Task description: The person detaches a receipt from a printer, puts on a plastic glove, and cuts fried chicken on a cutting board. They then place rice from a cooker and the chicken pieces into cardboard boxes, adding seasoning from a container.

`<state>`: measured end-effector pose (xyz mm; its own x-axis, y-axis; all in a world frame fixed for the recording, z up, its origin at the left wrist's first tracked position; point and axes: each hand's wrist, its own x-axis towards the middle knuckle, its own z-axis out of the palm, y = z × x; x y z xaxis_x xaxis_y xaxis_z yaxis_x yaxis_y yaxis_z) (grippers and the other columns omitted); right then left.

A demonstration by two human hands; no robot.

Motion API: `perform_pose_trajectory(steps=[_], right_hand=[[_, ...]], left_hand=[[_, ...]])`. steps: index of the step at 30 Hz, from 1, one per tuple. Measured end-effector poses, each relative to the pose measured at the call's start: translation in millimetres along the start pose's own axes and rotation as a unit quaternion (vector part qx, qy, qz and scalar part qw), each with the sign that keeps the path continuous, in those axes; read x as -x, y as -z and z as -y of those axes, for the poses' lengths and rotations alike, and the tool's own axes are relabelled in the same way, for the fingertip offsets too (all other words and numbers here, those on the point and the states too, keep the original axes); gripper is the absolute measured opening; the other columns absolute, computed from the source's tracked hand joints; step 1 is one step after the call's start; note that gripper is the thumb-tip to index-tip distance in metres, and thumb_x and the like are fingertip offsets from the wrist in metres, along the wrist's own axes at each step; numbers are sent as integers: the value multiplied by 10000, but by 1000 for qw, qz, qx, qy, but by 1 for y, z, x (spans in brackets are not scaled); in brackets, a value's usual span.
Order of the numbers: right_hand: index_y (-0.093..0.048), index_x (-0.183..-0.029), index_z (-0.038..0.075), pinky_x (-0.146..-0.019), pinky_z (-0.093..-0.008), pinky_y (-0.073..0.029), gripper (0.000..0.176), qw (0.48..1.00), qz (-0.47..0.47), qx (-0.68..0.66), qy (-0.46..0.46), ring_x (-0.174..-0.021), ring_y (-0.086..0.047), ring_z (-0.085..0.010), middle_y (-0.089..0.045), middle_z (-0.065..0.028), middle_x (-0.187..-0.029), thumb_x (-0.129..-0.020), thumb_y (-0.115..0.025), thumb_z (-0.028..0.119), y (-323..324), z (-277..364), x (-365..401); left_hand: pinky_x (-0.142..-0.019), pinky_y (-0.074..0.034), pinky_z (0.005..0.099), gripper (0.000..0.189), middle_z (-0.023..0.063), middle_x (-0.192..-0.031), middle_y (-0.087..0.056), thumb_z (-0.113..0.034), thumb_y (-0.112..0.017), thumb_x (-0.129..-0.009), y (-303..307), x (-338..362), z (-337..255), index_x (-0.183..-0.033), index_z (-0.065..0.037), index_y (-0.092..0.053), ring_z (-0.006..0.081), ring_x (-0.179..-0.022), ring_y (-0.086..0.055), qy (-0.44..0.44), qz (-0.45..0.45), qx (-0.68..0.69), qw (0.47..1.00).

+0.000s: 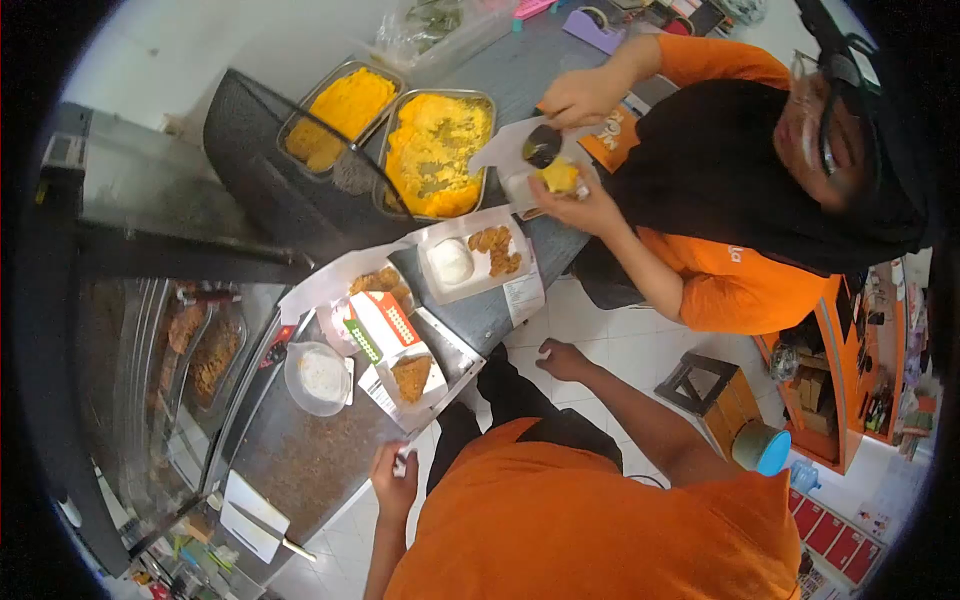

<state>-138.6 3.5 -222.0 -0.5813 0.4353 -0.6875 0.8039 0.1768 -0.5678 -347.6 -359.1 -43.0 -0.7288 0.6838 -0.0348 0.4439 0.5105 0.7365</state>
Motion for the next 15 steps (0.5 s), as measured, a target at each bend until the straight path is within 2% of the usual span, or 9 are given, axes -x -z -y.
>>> perform_pose_trajectory(steps=[1, 2, 5, 8, 9, 10, 11, 12, 15], right_hand=[[-588, -1250, 12, -976, -468, -511, 492, 996, 66, 61, 21, -1113, -668, -389, -697, -220, -1160, -924, -719, 356, -6, 4, 0], [-613, -1229, 18, -986, -469, -507, 478, 983, 133, 122, 44, -1139, -655, -389, -685, -214, -1202, -921, -718, 368, -14, 10, 2], [-621, -1240, 56, -936, -469, -536, 478, 952, 170, 214, 140, -1060, -690, -390, -719, -229, -1102, -906, -719, 383, -39, 39, 2], [-622, -1233, 47, -938, -458, -535, 482, 928, 205, 242, 197, -1075, -687, -382, -717, -213, -1125, -905, -727, 384, -76, 72, 1], [-623, -1229, 42, -939, -452, -534, 484, 921, 213, 250, 211, -1082, -686, -378, -716, -205, -1136, -904, -732, 384, -86, 82, 4], [-633, -1208, 38, -929, -447, -536, 466, 921, 219, 230, 228, -1077, -692, -360, -722, -195, -1120, -910, -733, 382, -97, 91, 10], [-633, -1208, 38, -929, -447, -536, 466, 916, 214, 241, 239, -1077, -692, -360, -722, -195, -1120, -910, -733, 382, -109, 103, 15], [-638, -1198, 37, -924, -444, -537, 454, 905, 237, 260, 240, -1077, -693, -355, -723, -194, -1120, -913, -731, 378, -123, 116, 22], [-646, -1206, 39, -930, -447, -533, 447, 883, 251, 299, 261, -1088, -687, -368, -717, -208, -1148, -920, -725, 373, -174, 136, 47]], left_hand=[[-604, -464, 315, 194, 113, -920, -683, 52, -744, -820, 5, 27, 10, -976, -33, -668, 206, -674, -611, 8, -5, -1, 1000], [-588, -455, 308, 188, 101, -919, -691, 48, -740, -831, 9, 56, 21, -983, -37, -672, 187, -654, -606, 73, -18, 14, 997], [-555, -441, 301, 182, 74, -935, -717, 34, -732, -857, 5, 142, 61, -1014, -45, -685, 140, -637, -603, 229, -59, 52, 970], [-637, -538, 311, 205, 74, -958, -735, -86, -757, -879, -29, 255, 139, -1059, -19, -682, 136, -763, -659, 345, -86, 98, 929], [-670, -559, 323, 250, 73, -962, -735, -103, -784, -865, -58, 319, 189, -1081, -19, -690, 161, -787, -676, 369, -102, 96, 919], [-724, -579, 348, 305, 113, -952, -755, -192, -824, -842, -58, 348, 185, -1068, -20, -714, 224, -816, -718, 462, -89, 214, 856], [-749, -587, 378, 343, 167, -933, -766, -293, -822, -846, -52, 373, 177, -1037, -22, -733, 272, -852, -745, 434, 0, 7, 901], [-749, -587, 389, 354, 200, -896, -766, -351, -769, -887, -85, 438, 228, -1003, -18, -743, 287, -884, -755, 485, -38, 93, 868], [-721, -574, 373, 328, 178, -915, -754, -335, -742, -905, -95, 516, 223, -1022, -29, -723, 275, -867, -743, 554, -49, 129, 821]])
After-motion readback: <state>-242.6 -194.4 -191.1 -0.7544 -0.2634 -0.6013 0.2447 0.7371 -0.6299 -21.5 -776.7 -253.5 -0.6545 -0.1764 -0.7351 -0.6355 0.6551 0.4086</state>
